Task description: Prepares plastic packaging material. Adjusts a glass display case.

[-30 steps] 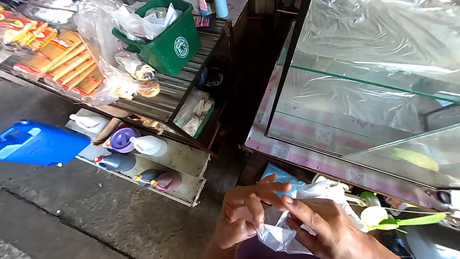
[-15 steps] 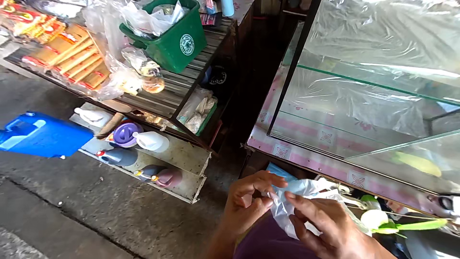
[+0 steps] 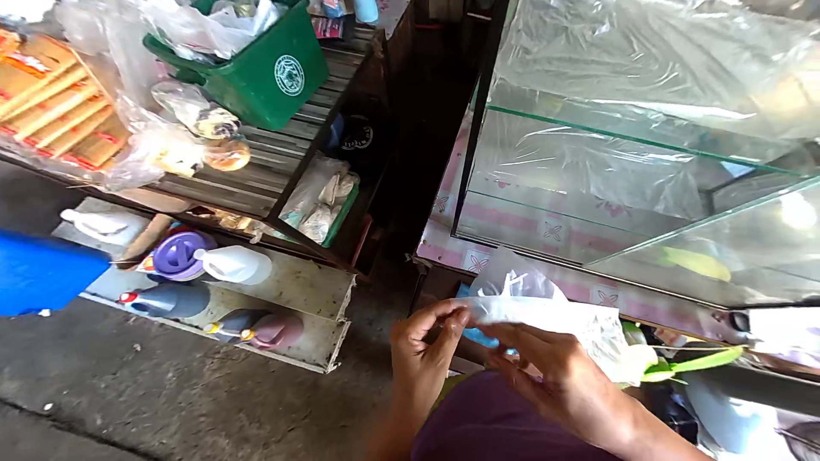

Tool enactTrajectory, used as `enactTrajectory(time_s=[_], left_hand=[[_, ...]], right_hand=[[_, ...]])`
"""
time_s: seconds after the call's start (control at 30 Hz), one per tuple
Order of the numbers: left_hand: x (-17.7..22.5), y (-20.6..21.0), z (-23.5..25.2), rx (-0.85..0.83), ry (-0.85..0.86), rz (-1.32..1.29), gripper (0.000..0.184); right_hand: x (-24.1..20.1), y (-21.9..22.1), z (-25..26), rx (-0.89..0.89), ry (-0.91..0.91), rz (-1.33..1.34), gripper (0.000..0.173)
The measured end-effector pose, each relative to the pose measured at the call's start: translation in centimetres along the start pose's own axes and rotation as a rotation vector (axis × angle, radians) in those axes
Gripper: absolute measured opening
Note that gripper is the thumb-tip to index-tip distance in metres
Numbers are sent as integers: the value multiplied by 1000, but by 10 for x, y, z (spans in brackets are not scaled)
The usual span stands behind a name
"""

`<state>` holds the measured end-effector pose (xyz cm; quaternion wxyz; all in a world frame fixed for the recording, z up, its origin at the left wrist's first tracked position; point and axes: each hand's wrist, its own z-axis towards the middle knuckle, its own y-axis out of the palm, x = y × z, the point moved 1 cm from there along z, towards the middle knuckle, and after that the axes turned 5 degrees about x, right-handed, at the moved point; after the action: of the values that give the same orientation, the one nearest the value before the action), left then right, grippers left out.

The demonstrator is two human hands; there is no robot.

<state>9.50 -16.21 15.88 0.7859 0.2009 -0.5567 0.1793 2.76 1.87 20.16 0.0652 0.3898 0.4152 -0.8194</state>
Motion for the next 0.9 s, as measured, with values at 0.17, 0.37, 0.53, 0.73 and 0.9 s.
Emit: enactTrajectory(time_s=[0.17,0.37,0.53,0.73,0.9], left_hand=[[-2,8,-8,-4,-55,-48,17],[-4,17,-13,-57,-126,-206,19],[-4,23,-15,-97,-172,-305,18],[-7,29,-17,-243,-150,-397,32],[-4,37,-15,-252,-82,-293,27]], right_hand=[[7,0,4,108,68,-140,38],[7,3,3,240,29,-26,14],[7,1,1,288,31,-80,19],[8,-2,-4,329,39,-20,22],[11,-5,-8,391,32,-51,13]])
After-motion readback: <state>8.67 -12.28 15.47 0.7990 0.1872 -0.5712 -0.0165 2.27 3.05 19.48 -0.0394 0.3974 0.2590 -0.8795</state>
